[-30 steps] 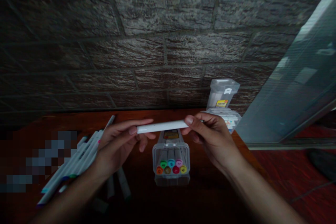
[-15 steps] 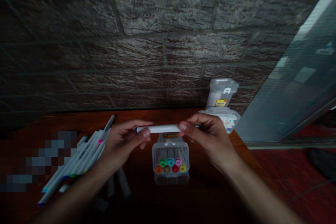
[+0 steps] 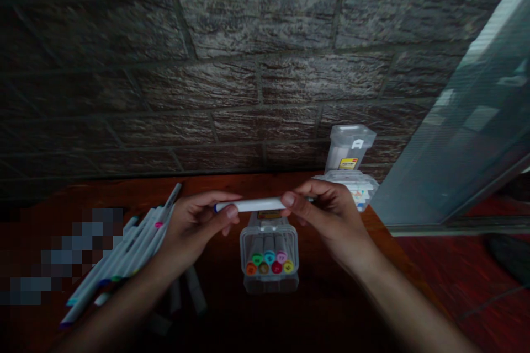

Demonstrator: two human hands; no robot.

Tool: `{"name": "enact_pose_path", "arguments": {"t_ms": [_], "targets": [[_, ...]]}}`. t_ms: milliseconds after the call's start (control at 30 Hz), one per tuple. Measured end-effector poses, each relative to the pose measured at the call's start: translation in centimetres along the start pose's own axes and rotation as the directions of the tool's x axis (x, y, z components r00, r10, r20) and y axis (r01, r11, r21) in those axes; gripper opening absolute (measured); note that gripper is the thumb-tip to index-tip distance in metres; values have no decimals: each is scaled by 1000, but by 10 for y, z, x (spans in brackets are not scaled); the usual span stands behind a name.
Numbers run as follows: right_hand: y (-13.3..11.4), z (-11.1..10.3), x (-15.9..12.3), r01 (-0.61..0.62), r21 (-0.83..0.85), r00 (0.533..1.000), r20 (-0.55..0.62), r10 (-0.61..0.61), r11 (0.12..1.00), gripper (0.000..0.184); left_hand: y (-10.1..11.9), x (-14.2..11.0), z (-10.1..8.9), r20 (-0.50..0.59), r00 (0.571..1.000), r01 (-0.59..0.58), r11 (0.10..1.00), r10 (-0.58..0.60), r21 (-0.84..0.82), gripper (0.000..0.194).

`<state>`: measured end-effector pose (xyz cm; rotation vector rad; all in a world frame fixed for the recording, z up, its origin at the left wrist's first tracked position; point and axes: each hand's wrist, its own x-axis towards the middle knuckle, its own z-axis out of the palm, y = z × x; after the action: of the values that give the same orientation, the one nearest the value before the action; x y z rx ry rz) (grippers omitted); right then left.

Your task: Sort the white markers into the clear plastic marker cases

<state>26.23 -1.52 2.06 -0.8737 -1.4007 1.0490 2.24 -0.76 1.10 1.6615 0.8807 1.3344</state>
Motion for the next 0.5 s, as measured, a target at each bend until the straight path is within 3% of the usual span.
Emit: {"name": "enact_pose_path", "arguments": {"t_ms": [233,500], "targets": [[-1,0,0,14,-30,1000,11,-13,999,29,0,2,2,-44,996,-78,997,79,27,9],[-1,2,3,-16,23,1000,-26,16,1000,30,1,0,-2,13,1000,18,995,-17,-98,16]]}}
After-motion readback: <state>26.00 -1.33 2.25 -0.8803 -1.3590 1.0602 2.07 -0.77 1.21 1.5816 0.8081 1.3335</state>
